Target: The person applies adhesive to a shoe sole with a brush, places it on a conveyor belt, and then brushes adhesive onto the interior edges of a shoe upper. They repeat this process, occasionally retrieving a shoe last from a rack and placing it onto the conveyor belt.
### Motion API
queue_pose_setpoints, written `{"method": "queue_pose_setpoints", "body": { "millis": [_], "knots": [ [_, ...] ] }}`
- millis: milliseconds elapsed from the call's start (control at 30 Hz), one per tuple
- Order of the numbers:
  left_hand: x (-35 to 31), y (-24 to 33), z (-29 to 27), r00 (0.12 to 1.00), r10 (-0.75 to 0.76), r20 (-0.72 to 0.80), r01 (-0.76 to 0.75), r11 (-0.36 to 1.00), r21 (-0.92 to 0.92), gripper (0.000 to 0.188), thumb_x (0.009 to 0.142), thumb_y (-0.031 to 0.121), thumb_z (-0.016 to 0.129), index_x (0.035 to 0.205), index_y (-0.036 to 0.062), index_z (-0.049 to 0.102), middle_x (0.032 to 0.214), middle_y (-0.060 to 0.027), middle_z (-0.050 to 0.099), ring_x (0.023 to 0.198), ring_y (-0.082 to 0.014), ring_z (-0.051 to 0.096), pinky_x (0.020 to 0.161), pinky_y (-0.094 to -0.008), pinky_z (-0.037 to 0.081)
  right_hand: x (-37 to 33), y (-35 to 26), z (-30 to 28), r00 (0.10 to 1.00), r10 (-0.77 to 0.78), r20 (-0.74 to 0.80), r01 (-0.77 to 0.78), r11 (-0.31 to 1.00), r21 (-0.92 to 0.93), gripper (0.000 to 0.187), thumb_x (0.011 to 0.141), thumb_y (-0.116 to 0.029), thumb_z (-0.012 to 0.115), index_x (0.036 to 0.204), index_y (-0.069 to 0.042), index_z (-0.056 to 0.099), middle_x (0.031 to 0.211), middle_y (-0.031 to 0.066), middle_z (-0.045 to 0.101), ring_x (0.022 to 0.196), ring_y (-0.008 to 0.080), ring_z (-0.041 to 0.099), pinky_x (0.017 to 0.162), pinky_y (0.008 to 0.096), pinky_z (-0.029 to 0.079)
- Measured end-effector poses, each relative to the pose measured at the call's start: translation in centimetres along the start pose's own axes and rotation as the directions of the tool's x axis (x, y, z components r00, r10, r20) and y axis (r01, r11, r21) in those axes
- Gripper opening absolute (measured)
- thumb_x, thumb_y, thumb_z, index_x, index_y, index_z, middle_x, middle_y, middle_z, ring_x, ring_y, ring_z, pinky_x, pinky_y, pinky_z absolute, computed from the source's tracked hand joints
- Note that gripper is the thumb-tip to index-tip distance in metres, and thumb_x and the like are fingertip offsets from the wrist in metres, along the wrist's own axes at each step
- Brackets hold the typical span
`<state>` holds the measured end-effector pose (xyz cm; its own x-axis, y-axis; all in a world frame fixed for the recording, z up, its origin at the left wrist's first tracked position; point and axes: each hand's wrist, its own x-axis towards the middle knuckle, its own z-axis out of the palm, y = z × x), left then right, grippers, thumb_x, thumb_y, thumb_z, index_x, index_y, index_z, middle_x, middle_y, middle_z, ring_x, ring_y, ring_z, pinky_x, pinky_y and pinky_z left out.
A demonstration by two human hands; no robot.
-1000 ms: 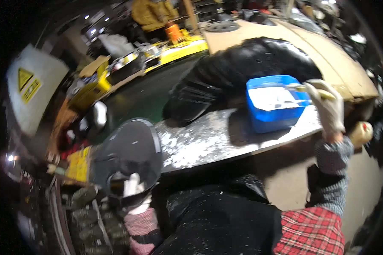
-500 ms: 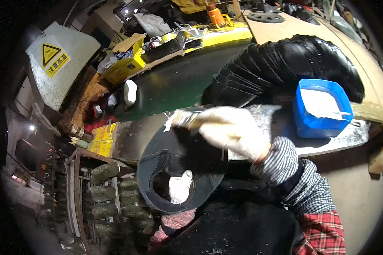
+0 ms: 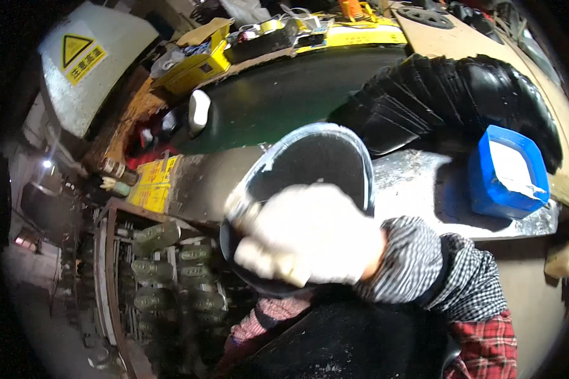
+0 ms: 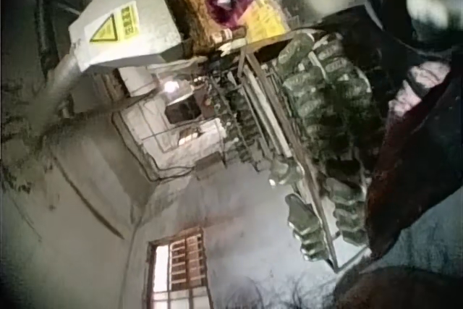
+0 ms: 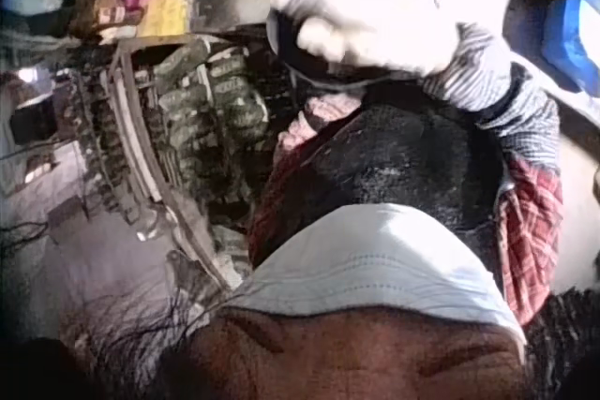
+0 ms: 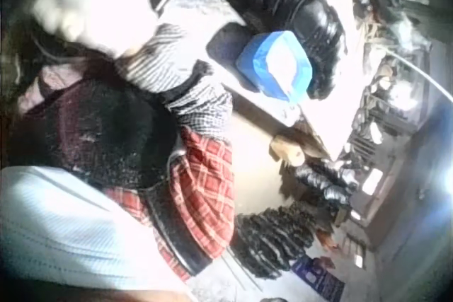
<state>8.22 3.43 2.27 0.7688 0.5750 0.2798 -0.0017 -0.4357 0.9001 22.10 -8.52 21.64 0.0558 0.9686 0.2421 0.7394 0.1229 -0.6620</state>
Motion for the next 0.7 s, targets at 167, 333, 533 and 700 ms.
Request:
{"method": "queue_pose_setpoints", "body": {
  "millis": [167,333,533,700],
  "knots": [
    [3.6,-0.6,-0.6,0.959,0.230,0.169,-0.272,0.914,0.302,0.030,0.099,0.021,0.051,0.072,0.0076,0.058,0.059,-0.0020,0.055,0.047,-0.0146,0.049,0.046,-0.0292,0.041,-3.9,-1.1,4.6,0.843,-0.450,-0.294,0.489,0.869,0.074,0.034,0.088,-0.029,0.067,0.108,-0.002,0.063,0.069,0.0081,0.060,0.061,0.0247,0.063,0.057,0.0361,0.052],
    [6.9,2.3,-3.1,0.894,-0.287,0.343,0.398,0.860,-0.318,0.029,0.100,0.020,0.048,0.084,0.0016,0.064,0.066,-0.0026,0.062,0.054,-0.0143,0.058,0.050,-0.0298,0.046,-12.0,3.5,1.4,0.992,-0.101,-0.081,0.119,0.960,0.253,0.028,0.089,-0.022,0.068,0.102,0.002,0.067,0.089,0.0141,0.070,0.075,0.0252,0.068,0.071,0.0326,0.056],
    [4.0,9.2,-1.2,0.681,0.297,0.669,-0.644,0.678,0.354,0.031,0.097,0.013,0.052,0.121,-0.0050,0.056,0.106,-0.0140,0.066,0.088,-0.0201,0.065,0.080,-0.0306,0.053,-18.4,2.5,2.2,0.823,0.181,-0.538,-0.118,0.982,0.149,0.019,0.083,-0.017,0.069,0.093,-0.001,0.070,0.078,0.0122,0.069,0.071,0.0220,0.068,0.067,0.0310,0.054],
    [0.5,6.2,-1.9,0.944,0.035,0.327,-0.132,0.952,0.277,0.030,0.096,0.014,0.056,0.122,-0.0009,0.055,0.113,-0.0135,0.064,0.099,-0.0251,0.063,0.094,-0.0437,0.047,-17.6,7.1,-0.6,0.612,0.315,-0.725,-0.176,0.948,0.264,0.017,0.087,-0.014,0.068,0.094,0.001,0.068,0.075,0.0091,0.066,0.066,0.0163,0.065,0.057,0.0277,0.050]
  ]
}}
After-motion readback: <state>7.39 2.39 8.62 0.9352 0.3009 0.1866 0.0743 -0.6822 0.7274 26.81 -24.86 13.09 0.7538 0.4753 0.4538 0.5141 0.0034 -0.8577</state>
